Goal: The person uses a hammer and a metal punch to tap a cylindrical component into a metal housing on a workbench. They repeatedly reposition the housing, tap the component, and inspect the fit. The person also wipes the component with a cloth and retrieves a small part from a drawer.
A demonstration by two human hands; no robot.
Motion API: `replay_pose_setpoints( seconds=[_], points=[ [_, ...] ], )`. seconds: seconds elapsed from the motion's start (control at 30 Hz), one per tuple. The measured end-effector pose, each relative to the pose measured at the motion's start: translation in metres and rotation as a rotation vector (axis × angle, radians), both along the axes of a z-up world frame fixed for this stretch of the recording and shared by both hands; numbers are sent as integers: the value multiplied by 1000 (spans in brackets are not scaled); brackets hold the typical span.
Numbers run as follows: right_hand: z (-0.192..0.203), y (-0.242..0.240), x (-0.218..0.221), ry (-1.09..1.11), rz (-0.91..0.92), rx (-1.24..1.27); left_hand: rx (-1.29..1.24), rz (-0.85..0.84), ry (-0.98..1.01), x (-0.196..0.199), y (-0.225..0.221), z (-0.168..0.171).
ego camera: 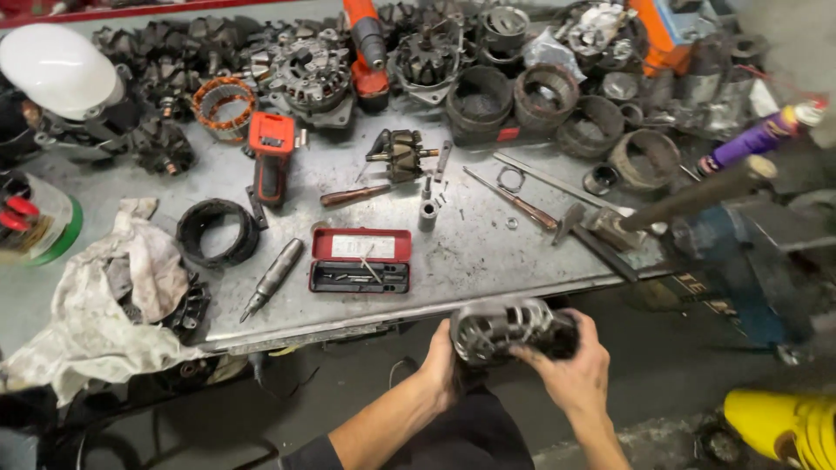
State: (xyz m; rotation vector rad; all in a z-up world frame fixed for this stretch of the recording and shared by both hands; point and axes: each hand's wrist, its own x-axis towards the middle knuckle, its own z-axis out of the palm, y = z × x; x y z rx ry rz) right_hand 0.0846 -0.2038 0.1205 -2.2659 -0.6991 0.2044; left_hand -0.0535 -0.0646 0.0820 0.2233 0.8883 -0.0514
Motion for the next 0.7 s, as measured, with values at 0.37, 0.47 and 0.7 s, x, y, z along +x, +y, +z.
replay_pose_setpoints(
  seconds=[0.37,0.47,0.7],
  points=[
    [36,30,-5,163,-47,-387,-3,-163,1,-17,2,1],
    [43,35,-11,191,3,-386,1,-214,53,-24,2,1],
    [16,28,-1,267,107,-209,16,-188,47,-35,4,4]
  ],
)
